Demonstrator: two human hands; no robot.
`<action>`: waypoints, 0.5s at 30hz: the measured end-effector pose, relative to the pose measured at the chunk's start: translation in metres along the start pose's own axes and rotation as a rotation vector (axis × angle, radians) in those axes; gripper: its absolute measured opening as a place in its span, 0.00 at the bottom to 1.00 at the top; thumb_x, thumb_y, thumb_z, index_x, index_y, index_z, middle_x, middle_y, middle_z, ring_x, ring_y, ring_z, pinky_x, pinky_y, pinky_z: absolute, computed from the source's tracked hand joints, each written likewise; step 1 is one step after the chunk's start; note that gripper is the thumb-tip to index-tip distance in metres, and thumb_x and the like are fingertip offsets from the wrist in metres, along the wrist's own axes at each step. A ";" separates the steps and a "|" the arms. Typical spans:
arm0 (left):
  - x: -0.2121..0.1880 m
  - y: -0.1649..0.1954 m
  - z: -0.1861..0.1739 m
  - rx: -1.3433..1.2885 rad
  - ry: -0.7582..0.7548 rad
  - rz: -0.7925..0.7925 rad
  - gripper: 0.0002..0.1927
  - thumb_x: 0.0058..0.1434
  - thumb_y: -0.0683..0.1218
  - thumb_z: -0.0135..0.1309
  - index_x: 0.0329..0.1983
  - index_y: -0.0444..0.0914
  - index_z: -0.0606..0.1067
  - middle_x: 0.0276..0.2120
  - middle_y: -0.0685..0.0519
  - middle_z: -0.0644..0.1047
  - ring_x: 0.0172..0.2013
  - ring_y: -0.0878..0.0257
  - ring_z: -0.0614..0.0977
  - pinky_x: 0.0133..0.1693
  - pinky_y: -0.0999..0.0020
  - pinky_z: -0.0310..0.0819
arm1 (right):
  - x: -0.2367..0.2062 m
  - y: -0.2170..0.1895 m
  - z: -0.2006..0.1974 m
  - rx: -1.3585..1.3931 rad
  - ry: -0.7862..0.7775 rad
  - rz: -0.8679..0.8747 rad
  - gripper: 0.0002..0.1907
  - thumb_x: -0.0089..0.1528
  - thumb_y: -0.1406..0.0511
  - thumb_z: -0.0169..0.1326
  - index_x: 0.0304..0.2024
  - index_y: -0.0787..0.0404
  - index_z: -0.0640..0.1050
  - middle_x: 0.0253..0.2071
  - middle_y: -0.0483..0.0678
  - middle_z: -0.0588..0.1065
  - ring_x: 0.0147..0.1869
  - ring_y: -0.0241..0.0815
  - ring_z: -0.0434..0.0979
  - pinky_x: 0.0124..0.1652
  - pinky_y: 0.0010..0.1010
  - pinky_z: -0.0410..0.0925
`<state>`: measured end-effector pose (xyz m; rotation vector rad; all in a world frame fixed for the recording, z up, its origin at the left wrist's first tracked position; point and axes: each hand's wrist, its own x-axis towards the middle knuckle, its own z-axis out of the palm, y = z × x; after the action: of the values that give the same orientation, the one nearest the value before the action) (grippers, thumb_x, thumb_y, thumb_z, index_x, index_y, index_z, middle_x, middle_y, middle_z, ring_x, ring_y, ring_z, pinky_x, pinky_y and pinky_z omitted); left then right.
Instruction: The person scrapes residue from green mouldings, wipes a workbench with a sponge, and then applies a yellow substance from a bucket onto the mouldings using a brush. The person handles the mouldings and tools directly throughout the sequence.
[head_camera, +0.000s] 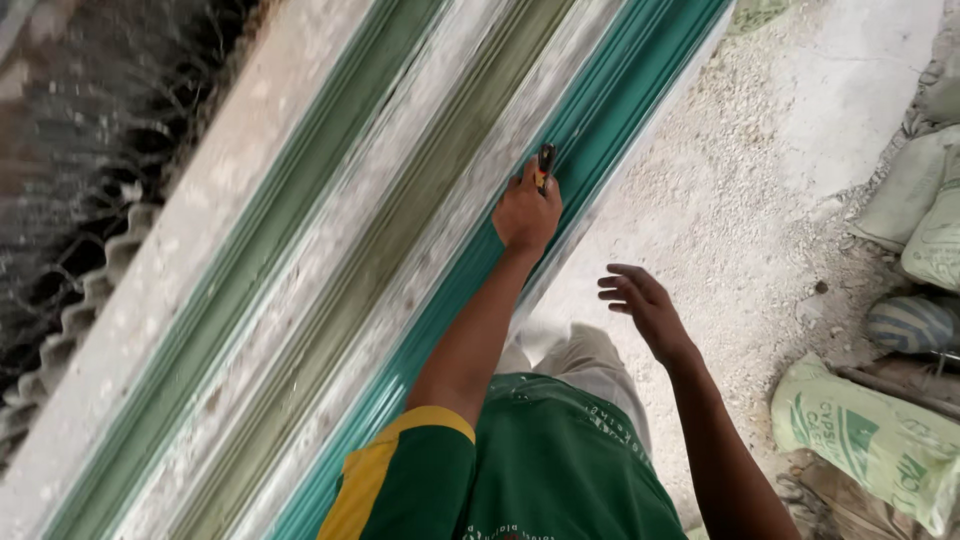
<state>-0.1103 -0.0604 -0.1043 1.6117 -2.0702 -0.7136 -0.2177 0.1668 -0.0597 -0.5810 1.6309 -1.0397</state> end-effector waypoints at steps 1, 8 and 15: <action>0.013 0.012 0.012 0.004 0.003 0.005 0.22 0.64 0.55 0.55 0.61 0.49 0.73 0.36 0.47 0.81 0.32 0.47 0.84 0.31 0.48 0.80 | 0.021 -0.005 -0.015 0.026 0.013 -0.012 0.24 0.71 0.57 0.44 0.64 0.64 0.70 0.55 0.57 0.77 0.59 0.49 0.78 0.54 0.42 0.73; 0.110 0.101 0.105 -0.030 0.059 0.019 0.23 0.62 0.55 0.56 0.60 0.49 0.73 0.36 0.48 0.80 0.32 0.48 0.85 0.31 0.48 0.80 | 0.188 -0.028 -0.140 0.150 0.206 -0.056 0.24 0.71 0.59 0.46 0.64 0.66 0.68 0.61 0.55 0.73 0.63 0.49 0.74 0.56 0.41 0.70; 0.223 0.205 0.183 -0.017 0.026 0.016 0.24 0.65 0.56 0.51 0.64 0.52 0.72 0.38 0.50 0.80 0.35 0.49 0.84 0.35 0.49 0.81 | 0.347 -0.072 -0.241 -0.105 0.283 -0.277 0.26 0.74 0.59 0.45 0.70 0.66 0.63 0.69 0.57 0.68 0.72 0.47 0.68 0.66 0.40 0.64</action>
<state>-0.4298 -0.2113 -0.1155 1.5845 -2.0513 -0.6994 -0.5633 -0.0641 -0.1638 -0.7737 1.8976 -1.2897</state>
